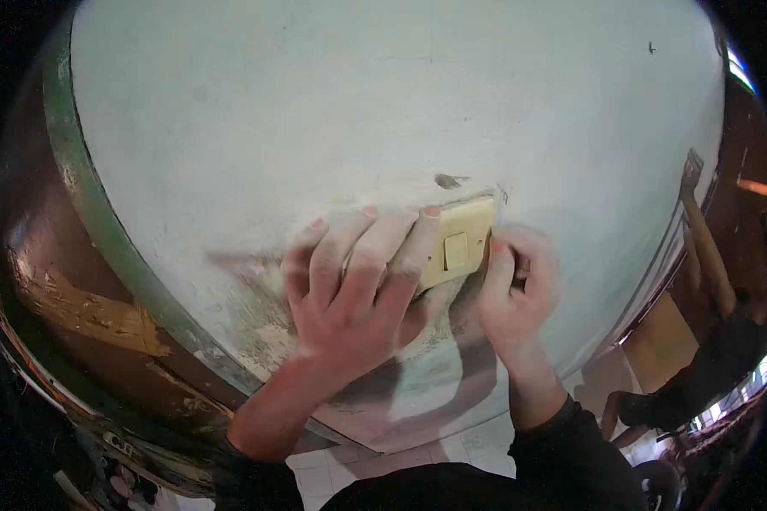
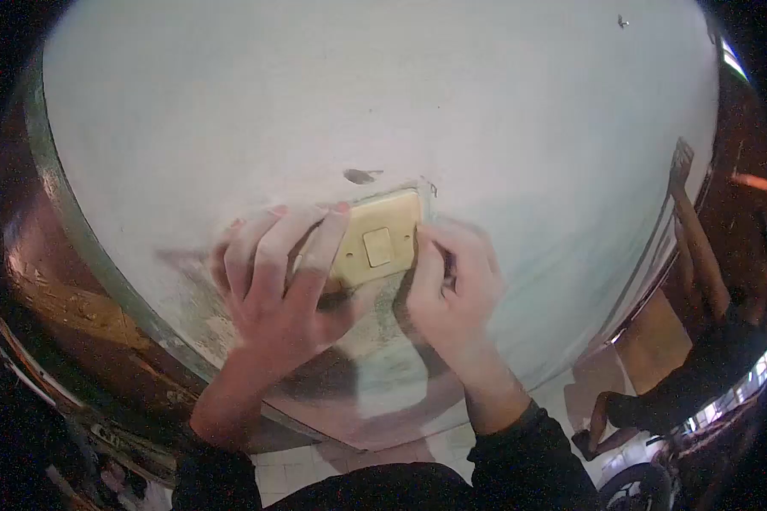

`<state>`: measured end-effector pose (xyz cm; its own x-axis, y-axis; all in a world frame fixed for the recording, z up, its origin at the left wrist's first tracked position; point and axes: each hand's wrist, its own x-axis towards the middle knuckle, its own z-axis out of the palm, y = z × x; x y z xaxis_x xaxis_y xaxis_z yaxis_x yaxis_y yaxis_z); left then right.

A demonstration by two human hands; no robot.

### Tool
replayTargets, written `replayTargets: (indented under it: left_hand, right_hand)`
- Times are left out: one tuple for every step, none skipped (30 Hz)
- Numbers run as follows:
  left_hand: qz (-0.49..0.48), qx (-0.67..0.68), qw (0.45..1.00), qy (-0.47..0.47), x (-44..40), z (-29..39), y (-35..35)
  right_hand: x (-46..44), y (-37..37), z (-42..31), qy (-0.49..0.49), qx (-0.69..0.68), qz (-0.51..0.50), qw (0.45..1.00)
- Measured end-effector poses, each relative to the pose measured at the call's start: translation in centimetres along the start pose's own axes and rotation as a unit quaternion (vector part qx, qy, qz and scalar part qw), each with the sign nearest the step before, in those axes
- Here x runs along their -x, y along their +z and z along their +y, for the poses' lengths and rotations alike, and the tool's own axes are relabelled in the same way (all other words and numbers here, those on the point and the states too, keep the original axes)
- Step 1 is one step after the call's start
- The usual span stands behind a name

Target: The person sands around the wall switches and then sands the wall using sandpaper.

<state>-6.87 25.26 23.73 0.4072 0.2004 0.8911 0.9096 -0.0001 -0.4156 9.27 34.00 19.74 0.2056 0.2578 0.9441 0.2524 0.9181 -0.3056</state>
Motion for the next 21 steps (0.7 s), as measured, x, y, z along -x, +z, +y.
replayTargets:
  left_hand:
    - [0.000,-0.009,1.000,0.003,0.1,-0.2,0.1]
    - [0.004,-0.006,1.000,0.003,0.3,-0.2,-0.1]
    - [-0.003,-0.009,1.000,0.003,0.4,-0.2,-0.1]
    - [-0.011,-0.011,1.000,0.003,0.3,-0.2,0.0]
    - [-0.013,-0.005,1.000,0.006,0.3,-0.2,0.2]
    - [0.000,-0.001,1.000,0.005,0.2,-0.3,0.3]
    - [0.013,0.002,1.000,0.002,0.3,-0.2,0.4]
    - [0.012,0.006,1.000,0.004,0.3,-0.1,0.4]
    - [0.009,0.005,1.000,0.003,0.4,-0.1,0.4]
    - [0.006,0.004,1.000,0.000,0.3,-0.2,0.4]
    - [0.009,0.006,1.000,0.001,0.3,-0.3,0.3]
    - [0.007,0.003,1.000,0.004,0.2,-0.4,0.3]
    - [0.001,0.001,1.000,0.009,0.1,-0.3,0.2]
    - [-0.001,0.002,1.000,0.011,0.1,-0.2,0.2]
    - [-0.008,0.004,1.000,0.005,0.1,-0.1,0.1]
    - [-0.013,0.005,1.000,-0.002,0.0,0.0,0.0]
    - [-0.015,0.003,1.000,0.002,0.0,0.1,0.1]
    - [-0.014,0.004,1.000,-0.001,-0.1,0.2,0.1]
    - [-0.011,0.005,1.000,-0.005,0.0,0.1,0.2]
    - [-0.012,0.006,1.000,-0.003,0.1,0.1,0.1]
    - [-0.009,0.005,1.000,-0.016,0.1,0.2,0.2]
  right_hand:
    - [0.7,0.0,0.2,-0.002,0.004,0.003,1.000]
    - [1.7,-0.1,0.5,0.003,-0.009,0.004,1.000]
    - [1.9,-0.1,0.8,0.003,-0.023,0.005,1.000]
    - [1.6,-0.3,1.0,0.010,-0.020,-0.008,1.000]
    - [0.9,-0.2,0.7,0.013,-0.015,-0.006,1.000]
    - [-0.1,0.2,0.5,0.010,-0.030,0.005,0.999]
    - [-0.6,0.3,0.4,0.005,-0.046,0.015,0.999]
    - [-0.6,0.1,0.2,0.012,-0.047,0.001,0.999]
    - [0.1,-0.1,0.4,0.013,-0.045,0.003,0.999]
    - [1.2,-0.4,0.9,0.010,-0.037,-0.012,0.999]
    - [1.4,-0.6,1.0,0.005,-0.028,-0.028,0.999]
    - [1.1,-0.5,1.2,0.000,-0.027,-0.027,0.999]
    - [0.5,-0.4,1.0,-0.022,-0.020,-0.023,0.999]
    - [0.2,-0.3,0.9,-0.040,-0.014,-0.018,0.999]
    - [0.0,-0.3,0.6,-0.035,-0.014,-0.015,0.999]
    - [-0.4,-0.4,0.3,-0.021,-0.019,-0.017,0.999]
    - [-0.5,-0.3,0.2,-0.006,-0.025,-0.019,0.999]
    - [-0.2,-0.4,0.3,-0.004,-0.027,-0.016,1.000]
    - [0.5,-0.7,0.6,-0.002,-0.024,-0.030,0.999]
    - [0.9,-0.9,0.6,0.001,-0.019,-0.046,0.999]
    - [0.6,-0.9,0.6,0.001,-0.018,-0.046,0.999]
